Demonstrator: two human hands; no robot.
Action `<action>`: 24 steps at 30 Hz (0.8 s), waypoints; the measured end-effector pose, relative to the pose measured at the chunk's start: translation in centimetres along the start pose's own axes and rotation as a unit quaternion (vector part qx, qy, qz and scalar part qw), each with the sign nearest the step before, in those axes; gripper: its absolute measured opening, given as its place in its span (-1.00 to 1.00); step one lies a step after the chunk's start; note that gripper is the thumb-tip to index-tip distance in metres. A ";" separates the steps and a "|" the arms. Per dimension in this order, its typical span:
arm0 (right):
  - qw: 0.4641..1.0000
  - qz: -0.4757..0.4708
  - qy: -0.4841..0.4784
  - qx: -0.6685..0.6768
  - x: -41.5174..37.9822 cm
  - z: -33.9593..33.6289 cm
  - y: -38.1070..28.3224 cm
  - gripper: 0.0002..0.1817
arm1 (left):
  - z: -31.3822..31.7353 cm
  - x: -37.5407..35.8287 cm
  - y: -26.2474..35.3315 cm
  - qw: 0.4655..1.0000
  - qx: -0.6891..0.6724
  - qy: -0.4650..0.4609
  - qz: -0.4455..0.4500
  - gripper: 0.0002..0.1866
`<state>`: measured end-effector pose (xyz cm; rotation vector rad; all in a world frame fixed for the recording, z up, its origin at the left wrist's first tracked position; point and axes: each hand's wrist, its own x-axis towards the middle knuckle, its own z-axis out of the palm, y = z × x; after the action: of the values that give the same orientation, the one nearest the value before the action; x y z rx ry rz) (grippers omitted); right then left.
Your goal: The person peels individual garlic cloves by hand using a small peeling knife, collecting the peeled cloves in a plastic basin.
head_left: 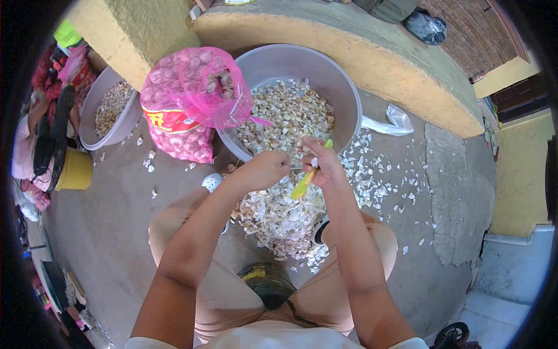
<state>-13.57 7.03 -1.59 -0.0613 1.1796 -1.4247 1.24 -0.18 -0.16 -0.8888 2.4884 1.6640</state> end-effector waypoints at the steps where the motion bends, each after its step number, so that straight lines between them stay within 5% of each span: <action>1: 1.000 -0.005 0.018 0.002 0.1 -0.1 0.1 -0.80 | 0.1 0.1 -0.4 1.000 -0.003 0.005 0.014 -0.84; 24: 0.996 -0.059 0.068 -0.022 0.1 0.1 0.3 -0.74 | 0.6 0.5 -0.8 0.997 0.048 0.016 0.051 -0.83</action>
<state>-13.29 6.92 -1.81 -0.0661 1.3382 -1.5254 1.08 -0.12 -1.25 -0.7984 2.6508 1.5541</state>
